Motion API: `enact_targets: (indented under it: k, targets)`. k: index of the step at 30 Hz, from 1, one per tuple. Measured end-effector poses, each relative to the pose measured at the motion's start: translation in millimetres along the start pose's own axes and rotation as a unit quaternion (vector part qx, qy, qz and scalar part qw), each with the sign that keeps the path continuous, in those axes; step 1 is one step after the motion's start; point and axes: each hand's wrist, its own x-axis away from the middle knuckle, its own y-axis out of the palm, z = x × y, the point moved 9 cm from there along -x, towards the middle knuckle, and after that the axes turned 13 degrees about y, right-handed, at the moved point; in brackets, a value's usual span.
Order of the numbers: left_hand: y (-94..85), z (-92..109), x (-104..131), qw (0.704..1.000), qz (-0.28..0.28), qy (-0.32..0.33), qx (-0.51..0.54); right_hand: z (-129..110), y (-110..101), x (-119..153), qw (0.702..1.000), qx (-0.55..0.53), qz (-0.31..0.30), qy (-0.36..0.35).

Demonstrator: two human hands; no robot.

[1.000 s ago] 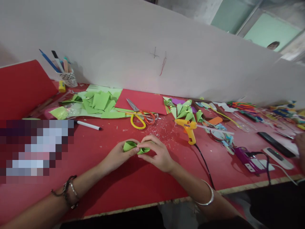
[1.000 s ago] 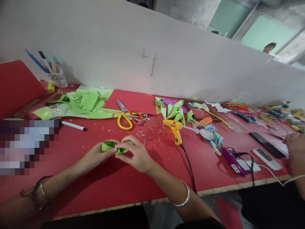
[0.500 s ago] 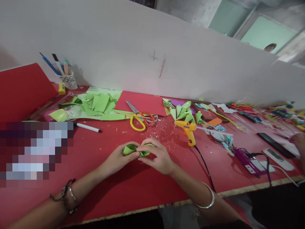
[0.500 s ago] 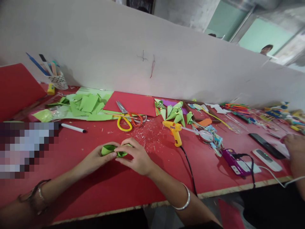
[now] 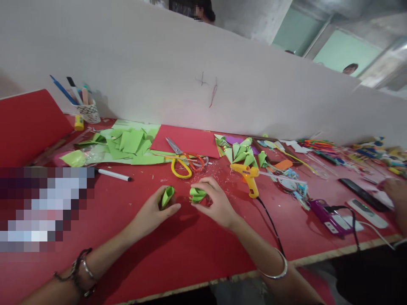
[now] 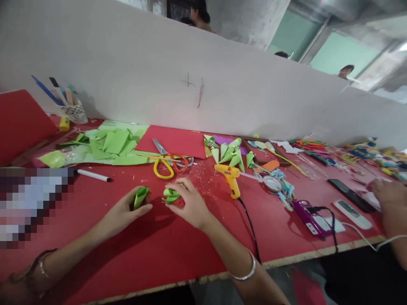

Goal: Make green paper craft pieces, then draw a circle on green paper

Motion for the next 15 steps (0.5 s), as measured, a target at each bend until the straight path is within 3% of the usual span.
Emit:
enact_targets:
  k: [6, 12, 15]
  targets:
    - [-0.5, 4, -1, 1.000, -0.004, 0.010, 0.002, 14, 7, -4, 0.998, 0.012, -0.058, 0.037]
    - [9.1, -3, 0, 0.997, -0.052, -0.015, 0.063, 20, 10, -3, 0.995, 0.016, -0.072, 0.069]
    - [1.3, 6, -2, 0.993, -0.005, -0.040, 0.109, 18, 7, -4, 0.996, 0.020, -0.052, 0.066]
